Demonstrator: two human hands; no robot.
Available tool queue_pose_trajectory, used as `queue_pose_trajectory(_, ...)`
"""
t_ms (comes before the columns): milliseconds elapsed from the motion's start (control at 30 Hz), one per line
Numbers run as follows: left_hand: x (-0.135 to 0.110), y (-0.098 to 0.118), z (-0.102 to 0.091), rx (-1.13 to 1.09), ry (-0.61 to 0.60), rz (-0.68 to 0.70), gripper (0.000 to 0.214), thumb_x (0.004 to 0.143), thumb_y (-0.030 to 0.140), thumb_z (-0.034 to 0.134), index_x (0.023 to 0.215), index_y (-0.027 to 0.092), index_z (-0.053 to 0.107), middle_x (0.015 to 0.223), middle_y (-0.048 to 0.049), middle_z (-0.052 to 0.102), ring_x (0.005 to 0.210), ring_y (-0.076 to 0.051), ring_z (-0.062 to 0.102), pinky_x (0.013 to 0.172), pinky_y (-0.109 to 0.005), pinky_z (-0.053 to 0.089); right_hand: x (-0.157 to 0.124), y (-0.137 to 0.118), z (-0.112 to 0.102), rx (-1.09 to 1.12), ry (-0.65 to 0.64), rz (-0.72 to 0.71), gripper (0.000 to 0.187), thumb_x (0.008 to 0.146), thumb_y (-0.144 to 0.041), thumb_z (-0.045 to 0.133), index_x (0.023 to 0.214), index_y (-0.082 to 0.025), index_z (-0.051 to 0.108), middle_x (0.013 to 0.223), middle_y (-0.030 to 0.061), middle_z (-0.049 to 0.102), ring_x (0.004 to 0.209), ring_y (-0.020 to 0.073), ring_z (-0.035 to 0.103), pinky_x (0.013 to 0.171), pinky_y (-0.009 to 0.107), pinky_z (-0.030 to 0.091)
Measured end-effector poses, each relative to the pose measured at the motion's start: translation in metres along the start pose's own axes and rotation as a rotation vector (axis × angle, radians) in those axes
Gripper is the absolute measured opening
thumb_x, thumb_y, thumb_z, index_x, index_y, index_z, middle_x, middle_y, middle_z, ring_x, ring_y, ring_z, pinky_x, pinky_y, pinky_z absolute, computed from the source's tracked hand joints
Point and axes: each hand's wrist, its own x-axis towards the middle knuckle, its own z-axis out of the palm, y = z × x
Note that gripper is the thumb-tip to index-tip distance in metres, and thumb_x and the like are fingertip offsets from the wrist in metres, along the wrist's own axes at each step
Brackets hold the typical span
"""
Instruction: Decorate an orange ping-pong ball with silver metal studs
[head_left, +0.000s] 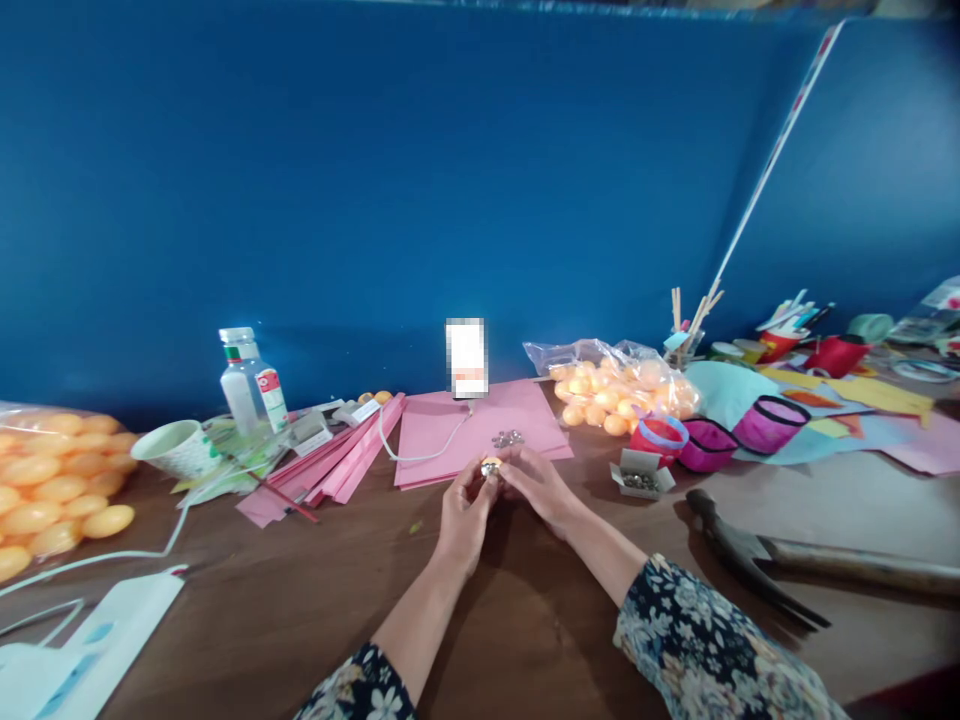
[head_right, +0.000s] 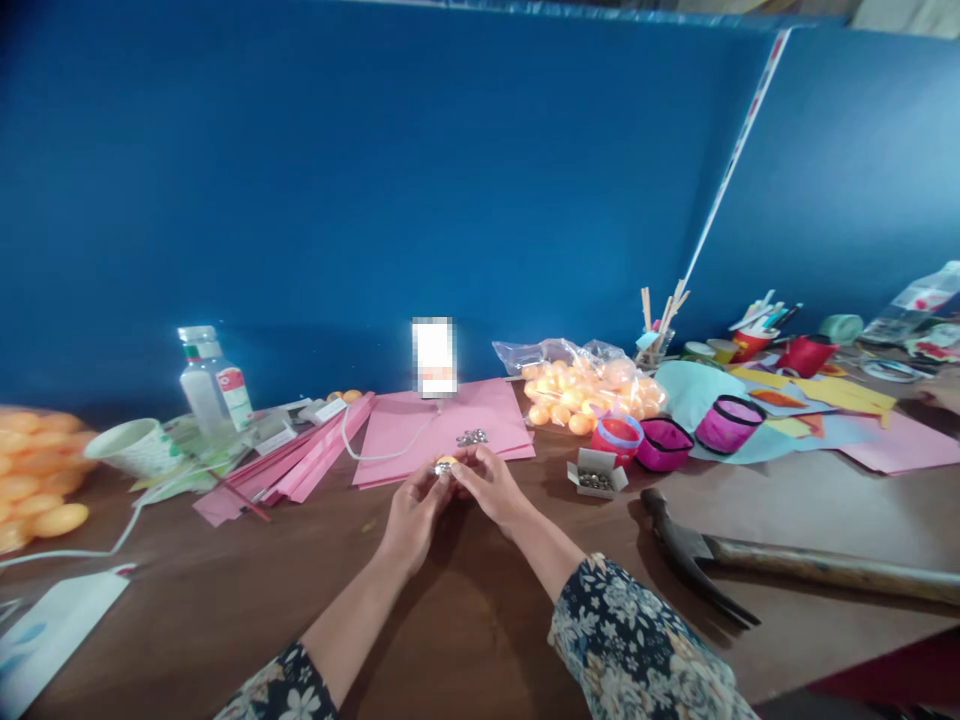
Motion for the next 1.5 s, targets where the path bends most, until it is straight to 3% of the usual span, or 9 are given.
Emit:
queue_pose_trajectory(100, -0.001, 0.000, -0.001, 0.015, -0.053, 0.030, 0.052, 0.068, 0.029, 0.062, 0.117, 0.019, 0.050, 0.110, -0.0088, 0.061, 0.099, -0.023, 0.056, 0.089, -0.039, 0.041, 0.002, 0.003, -0.002, 0.016, -0.002, 0.012, 0.032, 0.066, -0.040, 0.063, 0.087, -0.019, 0.052, 0.075, -0.0011, 0.058, 0.062, 0.0100, 0.055, 0.057, 0.022, 0.043)
queue_pose_trajectory(300, 0.001, -0.004, -0.003, 0.029, -0.048, 0.006, 0.052, 0.069, 0.028, 0.062, 0.118, 0.018, 0.048, 0.110, -0.0087, 0.060, 0.100, -0.022, 0.055, 0.089, -0.038, 0.040, 0.005, 0.009, -0.003, 0.020, -0.001, -0.011, 0.031, 0.067, -0.040, 0.063, 0.088, -0.019, 0.052, 0.076, -0.0005, 0.058, 0.063, 0.0105, 0.055, 0.056, 0.022, 0.043)
queue_pose_trajectory(467, 0.001, -0.004, -0.002, -0.067, -0.045, -0.019, 0.049, 0.070, 0.027, 0.061, 0.117, 0.017, 0.049, 0.106, -0.0083, 0.062, 0.097, -0.021, 0.056, 0.089, -0.038, 0.041, 0.005, 0.007, -0.004, 0.088, 0.009, 0.032, 0.031, 0.069, -0.042, 0.060, 0.089, -0.019, 0.054, 0.068, -0.0020, 0.057, 0.058, 0.0087, 0.053, 0.057, 0.023, 0.044)
queue_pose_trajectory(767, 0.000, -0.001, 0.000, -0.229, -0.061, -0.097, 0.043, 0.072, 0.030, 0.058, 0.112, 0.017, 0.053, 0.105, -0.0091, 0.062, 0.092, -0.021, 0.059, 0.084, -0.041, 0.044, 0.005, 0.005, -0.006, 0.050, -0.005, -0.009, 0.031, 0.066, -0.039, 0.064, 0.088, -0.019, 0.057, 0.077, -0.0001, 0.060, 0.064, 0.0101, 0.054, 0.055, 0.022, 0.043)
queue_pose_trajectory(967, -0.001, 0.006, 0.004, -0.209, -0.038, -0.073, 0.033, 0.071, 0.028, 0.059, 0.101, 0.013, 0.057, 0.098, -0.0090, 0.064, 0.088, -0.018, 0.060, 0.084, -0.036, 0.043, 0.006, 0.008, -0.005, 0.096, 0.033, 0.011, 0.031, 0.069, -0.042, 0.060, 0.089, -0.019, 0.056, 0.068, -0.0016, 0.057, 0.057, 0.0081, 0.052, 0.053, 0.021, 0.043)
queue_pose_trajectory(1200, -0.005, 0.013, 0.006, -0.234, -0.008, -0.120, 0.028, 0.068, 0.027, 0.063, 0.092, 0.014, 0.059, 0.091, -0.0062, 0.064, 0.079, -0.013, 0.060, 0.079, -0.029, 0.045, 0.006, 0.006, -0.006, 0.099, 0.002, 0.020, 0.032, 0.068, -0.040, 0.062, 0.091, -0.019, 0.057, 0.078, 0.0005, 0.061, 0.063, 0.0095, 0.054, 0.056, 0.022, 0.042)
queue_pose_trajectory(1500, -0.003, 0.012, 0.004, -0.276, -0.024, -0.141, 0.023, 0.070, 0.025, 0.061, 0.090, 0.013, 0.060, 0.088, -0.0056, 0.065, 0.079, -0.012, 0.059, 0.080, -0.029, 0.045, 0.005, 0.004, -0.007, 0.072, -0.009, 0.028, 0.032, 0.068, -0.041, 0.062, 0.090, -0.018, 0.060, 0.074, 0.0004, 0.060, 0.061, 0.0094, 0.052, 0.055, 0.021, 0.041)
